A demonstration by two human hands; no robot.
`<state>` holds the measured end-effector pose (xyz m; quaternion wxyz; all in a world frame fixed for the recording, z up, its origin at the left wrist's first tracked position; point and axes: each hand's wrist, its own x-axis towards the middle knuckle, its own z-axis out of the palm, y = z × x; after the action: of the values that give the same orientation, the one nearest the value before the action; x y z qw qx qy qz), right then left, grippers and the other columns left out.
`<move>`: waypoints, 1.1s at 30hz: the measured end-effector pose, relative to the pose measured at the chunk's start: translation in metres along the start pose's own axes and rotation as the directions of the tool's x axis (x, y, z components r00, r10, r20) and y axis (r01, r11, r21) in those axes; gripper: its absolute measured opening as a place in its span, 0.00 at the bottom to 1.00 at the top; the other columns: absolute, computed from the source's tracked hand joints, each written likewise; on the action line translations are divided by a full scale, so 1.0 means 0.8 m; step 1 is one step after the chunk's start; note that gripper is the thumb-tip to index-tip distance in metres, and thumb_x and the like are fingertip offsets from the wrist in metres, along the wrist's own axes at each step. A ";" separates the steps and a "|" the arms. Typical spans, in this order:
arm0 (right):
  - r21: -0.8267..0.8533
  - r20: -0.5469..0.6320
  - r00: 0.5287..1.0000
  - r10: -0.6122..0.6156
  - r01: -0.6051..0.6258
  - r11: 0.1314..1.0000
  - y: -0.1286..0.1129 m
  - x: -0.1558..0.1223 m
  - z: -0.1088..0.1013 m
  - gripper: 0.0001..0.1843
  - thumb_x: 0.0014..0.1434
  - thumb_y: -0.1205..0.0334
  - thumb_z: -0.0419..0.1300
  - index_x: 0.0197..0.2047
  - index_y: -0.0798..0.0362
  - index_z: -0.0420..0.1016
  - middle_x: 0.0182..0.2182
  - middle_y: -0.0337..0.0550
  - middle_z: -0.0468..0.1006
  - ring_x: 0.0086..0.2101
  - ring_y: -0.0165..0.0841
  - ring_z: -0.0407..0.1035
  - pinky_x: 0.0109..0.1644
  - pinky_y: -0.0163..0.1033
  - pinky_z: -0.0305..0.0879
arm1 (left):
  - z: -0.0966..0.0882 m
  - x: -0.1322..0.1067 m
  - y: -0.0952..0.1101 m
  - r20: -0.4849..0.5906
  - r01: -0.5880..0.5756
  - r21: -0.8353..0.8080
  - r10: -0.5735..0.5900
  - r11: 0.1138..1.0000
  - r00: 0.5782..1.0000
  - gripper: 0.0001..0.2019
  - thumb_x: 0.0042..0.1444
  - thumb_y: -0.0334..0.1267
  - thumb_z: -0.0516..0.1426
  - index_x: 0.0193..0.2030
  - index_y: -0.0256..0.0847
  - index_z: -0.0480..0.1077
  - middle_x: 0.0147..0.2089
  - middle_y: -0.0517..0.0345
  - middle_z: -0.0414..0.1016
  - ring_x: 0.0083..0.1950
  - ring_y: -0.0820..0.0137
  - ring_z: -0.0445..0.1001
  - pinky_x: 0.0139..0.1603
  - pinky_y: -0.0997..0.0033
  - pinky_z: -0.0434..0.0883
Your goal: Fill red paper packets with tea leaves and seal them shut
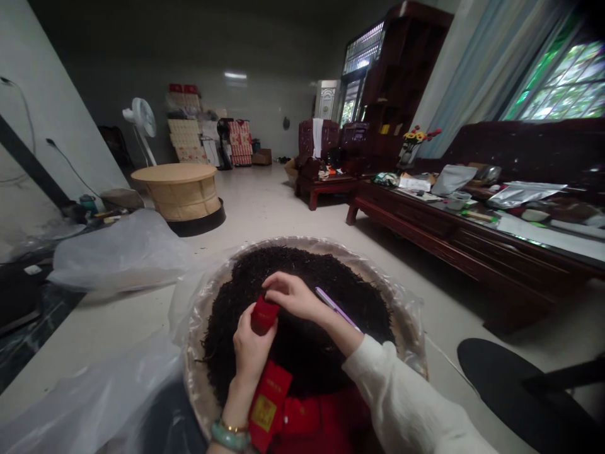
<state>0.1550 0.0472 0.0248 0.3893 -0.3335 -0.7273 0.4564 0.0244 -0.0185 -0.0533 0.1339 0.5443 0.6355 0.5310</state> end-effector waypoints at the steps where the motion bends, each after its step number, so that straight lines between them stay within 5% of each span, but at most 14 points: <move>1: -0.015 -0.056 0.998 0.018 -0.019 1.000 0.007 0.005 -0.005 0.08 0.55 0.66 0.55 0.40 0.54 0.70 0.32 0.40 0.75 0.34 0.30 0.71 0.42 0.37 0.68 | -0.002 0.001 -0.001 -0.018 0.018 -0.006 -0.018 1.000 1.000 0.24 0.45 0.44 0.62 0.49 0.39 0.68 0.44 0.48 0.78 0.42 0.59 0.77 0.45 0.59 0.74; 3: -0.157 -0.110 0.992 0.056 -0.073 0.985 0.024 0.015 -0.013 0.11 0.57 0.68 0.52 0.44 0.55 0.70 0.38 0.44 0.77 0.40 0.32 0.72 0.48 0.40 0.67 | -0.007 0.002 -0.004 -0.060 0.046 -0.035 -0.048 0.998 0.997 0.25 0.44 0.46 0.62 0.49 0.39 0.68 0.42 0.48 0.78 0.40 0.60 0.78 0.44 0.60 0.75; 9: -0.601 0.188 0.949 0.253 -0.092 0.794 0.054 0.022 0.000 0.31 0.51 0.62 0.63 0.59 0.56 0.65 0.59 0.60 0.64 0.59 0.51 0.57 0.59 0.58 0.56 | -0.014 0.005 -0.011 -0.103 0.087 -0.111 -0.099 0.990 0.990 0.28 0.43 0.48 0.63 0.50 0.39 0.67 0.43 0.47 0.78 0.42 0.60 0.78 0.45 0.60 0.75; 12: -0.716 0.318 0.913 0.257 0.053 0.696 0.048 0.017 0.008 0.30 0.52 0.56 0.64 0.57 0.56 0.67 0.56 0.61 0.66 0.56 0.55 0.59 0.54 0.60 0.59 | -0.013 0.004 -0.012 -0.085 0.098 -0.125 -0.109 0.987 0.990 0.28 0.43 0.48 0.63 0.51 0.39 0.67 0.43 0.47 0.78 0.41 0.60 0.78 0.45 0.60 0.75; 15: -0.726 0.407 0.892 0.198 0.184 0.663 0.040 0.010 0.000 0.25 0.50 0.61 0.65 0.52 0.57 0.72 0.48 0.56 0.72 0.46 0.44 0.68 0.49 0.46 0.65 | -0.011 0.004 -0.012 -0.086 0.090 -0.114 -0.100 0.989 0.991 0.28 0.43 0.48 0.63 0.51 0.39 0.67 0.43 0.47 0.78 0.42 0.60 0.78 0.45 0.60 0.75; 22: -0.690 0.325 0.922 0.212 0.078 0.719 0.035 0.002 -0.018 0.18 0.45 0.72 0.64 0.42 0.55 0.77 0.37 0.44 0.78 0.39 0.36 0.71 0.42 0.35 0.64 | -0.008 0.003 -0.011 -0.095 0.040 -0.038 -0.043 0.998 0.995 0.27 0.43 0.48 0.63 0.50 0.38 0.68 0.41 0.47 0.79 0.40 0.59 0.79 0.42 0.61 0.75; 27: -0.501 0.108 0.987 0.116 -0.047 0.864 0.009 0.005 -0.034 0.16 0.42 0.74 0.63 0.37 0.55 0.77 0.31 0.38 0.78 0.34 0.30 0.71 0.38 0.32 0.63 | -0.009 0.004 -0.008 -0.096 0.008 0.039 -0.004 0.999 0.995 0.26 0.43 0.47 0.62 0.49 0.38 0.68 0.42 0.48 0.79 0.40 0.59 0.79 0.40 0.62 0.75; 30: -0.384 0.033 0.999 0.035 -0.020 0.923 -0.016 0.009 -0.042 0.14 0.44 0.73 0.62 0.37 0.54 0.78 0.30 0.36 0.78 0.33 0.29 0.70 0.38 0.32 0.63 | -0.008 0.004 -0.005 -0.091 0.016 0.053 -0.011 0.998 0.996 0.26 0.43 0.47 0.62 0.50 0.38 0.68 0.42 0.47 0.79 0.39 0.59 0.79 0.40 0.62 0.75; 33: -0.370 0.081 0.997 0.009 0.022 0.929 -0.036 0.012 -0.038 0.16 0.44 0.73 0.63 0.38 0.53 0.78 0.32 0.37 0.78 0.34 0.30 0.71 0.40 0.33 0.64 | -0.007 0.004 -0.003 -0.076 0.024 0.041 -0.021 0.999 0.997 0.26 0.43 0.46 0.62 0.50 0.39 0.68 0.42 0.48 0.79 0.39 0.60 0.78 0.41 0.62 0.75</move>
<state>0.1732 0.0567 0.0625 0.2909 -0.3799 -0.8166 0.3228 0.0179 -0.0182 -0.0514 0.1041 0.5193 0.6573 0.5362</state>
